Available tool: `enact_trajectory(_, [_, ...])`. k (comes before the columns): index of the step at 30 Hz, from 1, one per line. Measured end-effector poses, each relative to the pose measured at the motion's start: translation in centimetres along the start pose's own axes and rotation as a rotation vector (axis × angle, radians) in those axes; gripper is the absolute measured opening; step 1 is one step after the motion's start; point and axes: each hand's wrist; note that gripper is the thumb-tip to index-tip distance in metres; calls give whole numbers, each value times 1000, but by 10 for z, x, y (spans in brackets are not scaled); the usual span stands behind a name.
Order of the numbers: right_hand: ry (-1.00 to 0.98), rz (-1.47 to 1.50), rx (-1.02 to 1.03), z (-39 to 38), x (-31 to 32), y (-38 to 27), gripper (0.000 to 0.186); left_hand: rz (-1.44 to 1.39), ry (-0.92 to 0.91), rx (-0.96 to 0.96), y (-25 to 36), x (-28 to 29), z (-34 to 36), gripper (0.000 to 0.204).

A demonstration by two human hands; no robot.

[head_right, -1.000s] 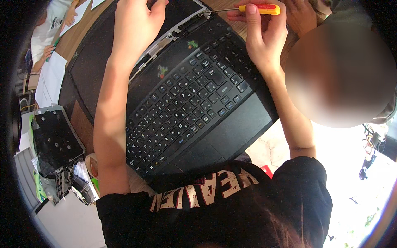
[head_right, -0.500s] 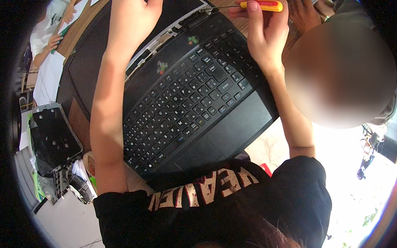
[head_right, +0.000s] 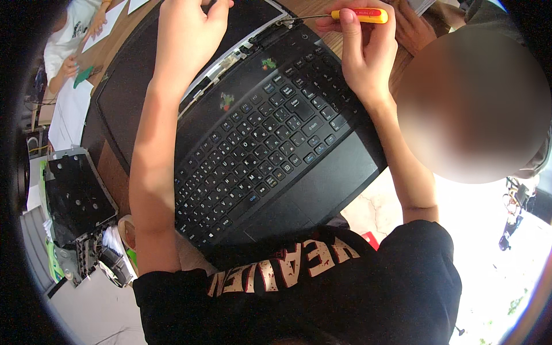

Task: The person uses a screwdriver to pry off and remove a plastic trim piece from above the keyboard of a laptop, then uses the screwdriver to manipulate a small internal component near the hinge.

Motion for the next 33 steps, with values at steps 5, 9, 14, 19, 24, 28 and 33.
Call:
enact_trajectory(5, [-3,11,-6,-1,0,0,20,8,-38,42,4,1,-1,38])
enact_trajectory(9, [5,13,-26,-1,1,1,20,10,-37,37,4,0,0,39])
enact_trajectory(14, [-15,58,-18,-1,3,5,20,9,-35,1,2,-1,-1,39])
enact_trajectory(19, [-10,55,-1,-1,3,6,20,7,-25,12,3,0,-1,40])
enact_trajectory(24, [-11,48,-9,0,0,2,20,12,-32,3,1,-1,-2,40])
enact_trajectory(28, [-12,49,-19,0,2,3,19,4,-34,2,1,-2,-2,41])
enact_trajectory(33, [-16,70,-26,-1,4,5,19,2,-61,34,15,3,0,41])
Point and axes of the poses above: each hand's wrist, its own z-axis towards the middle knuckle, its own x-axis out of the back of the hand, y = z × x, and after that the axes turned 13 degrees about y, right-handed
